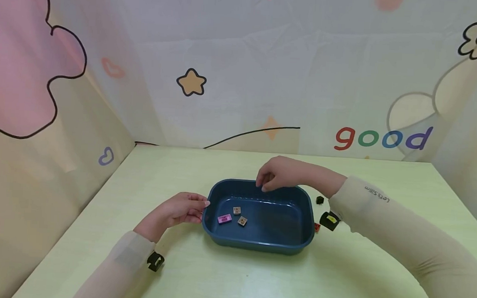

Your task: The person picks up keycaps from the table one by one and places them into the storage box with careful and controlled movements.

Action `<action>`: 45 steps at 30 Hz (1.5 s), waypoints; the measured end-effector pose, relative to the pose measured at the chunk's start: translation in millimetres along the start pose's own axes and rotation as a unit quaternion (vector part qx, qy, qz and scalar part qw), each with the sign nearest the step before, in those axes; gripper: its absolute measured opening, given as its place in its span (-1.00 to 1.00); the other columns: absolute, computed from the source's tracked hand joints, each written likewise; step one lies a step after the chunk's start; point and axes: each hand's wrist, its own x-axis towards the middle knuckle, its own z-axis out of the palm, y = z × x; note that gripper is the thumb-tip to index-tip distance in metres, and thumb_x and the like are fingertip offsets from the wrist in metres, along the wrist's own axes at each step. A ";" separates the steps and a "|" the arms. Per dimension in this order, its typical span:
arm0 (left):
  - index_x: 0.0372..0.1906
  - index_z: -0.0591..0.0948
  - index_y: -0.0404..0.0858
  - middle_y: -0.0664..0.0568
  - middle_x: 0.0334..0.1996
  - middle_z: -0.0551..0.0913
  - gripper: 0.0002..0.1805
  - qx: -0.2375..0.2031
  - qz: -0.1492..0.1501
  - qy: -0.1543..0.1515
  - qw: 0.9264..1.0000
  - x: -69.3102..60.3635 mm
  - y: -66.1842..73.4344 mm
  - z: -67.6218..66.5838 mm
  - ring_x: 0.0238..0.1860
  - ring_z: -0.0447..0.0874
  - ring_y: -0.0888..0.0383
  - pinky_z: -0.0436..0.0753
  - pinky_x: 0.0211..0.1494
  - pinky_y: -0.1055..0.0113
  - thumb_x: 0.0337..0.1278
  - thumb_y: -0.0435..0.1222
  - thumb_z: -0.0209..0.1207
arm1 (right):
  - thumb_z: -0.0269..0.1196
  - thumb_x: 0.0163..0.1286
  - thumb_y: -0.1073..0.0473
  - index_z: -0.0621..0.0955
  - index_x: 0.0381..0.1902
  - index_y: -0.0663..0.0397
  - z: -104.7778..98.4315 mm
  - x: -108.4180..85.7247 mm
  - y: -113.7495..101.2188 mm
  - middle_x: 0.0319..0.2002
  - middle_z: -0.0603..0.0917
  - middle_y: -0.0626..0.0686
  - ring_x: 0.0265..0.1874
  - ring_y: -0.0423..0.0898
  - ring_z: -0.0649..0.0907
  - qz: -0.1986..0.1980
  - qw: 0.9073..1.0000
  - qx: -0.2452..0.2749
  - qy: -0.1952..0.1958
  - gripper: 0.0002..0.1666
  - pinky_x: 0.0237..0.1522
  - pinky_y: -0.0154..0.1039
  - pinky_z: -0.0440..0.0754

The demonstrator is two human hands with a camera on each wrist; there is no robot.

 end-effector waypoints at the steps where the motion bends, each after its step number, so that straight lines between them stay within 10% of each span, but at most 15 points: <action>1: 0.11 0.51 -0.43 0.14 -0.52 0.63 -0.73 0.000 0.000 0.000 1.000 0.1 0.0 -0.1 -0.52 0.61 0.30 0.70 -0.36 0.53 0.52 -0.31 0.08 | 0.29 0.42 0.24 0.72 -0.02 0.23 -1.9 -4.1 1.4 -0.15 0.81 0.10 -0.21 -0.15 0.73 0.003 1.000 0.002 0.006 -0.76 -0.03 -0.18 0.75; 22: 0.15 0.48 -0.47 0.15 -0.51 0.62 -0.69 -0.001 0.000 -0.006 1.000 -0.9 -2.9 0.5 -0.51 0.60 0.31 0.70 -0.36 0.54 0.52 -0.32 0.07 | 0.30 0.44 0.19 0.73 0.00 0.17 -3.1 -96.7 35.3 -0.20 0.81 0.00 -0.20 -0.14 0.72 0.061 0.992 0.038 0.107 -0.74 0.00 -0.05 0.77; 45: 0.21 0.44 -0.52 0.14 -0.49 0.68 -0.63 -0.009 0.005 -0.018 1.000 -3.3 -0.6 0.3 -0.50 0.64 0.32 0.71 -0.33 0.53 0.54 -0.32 0.04 | 0.34 0.37 0.23 0.68 0.04 0.33 73.9 -135.0 72.3 -0.24 0.78 0.03 -0.27 -0.18 0.65 0.112 0.978 0.106 0.138 -0.65 -0.30 -0.43 0.65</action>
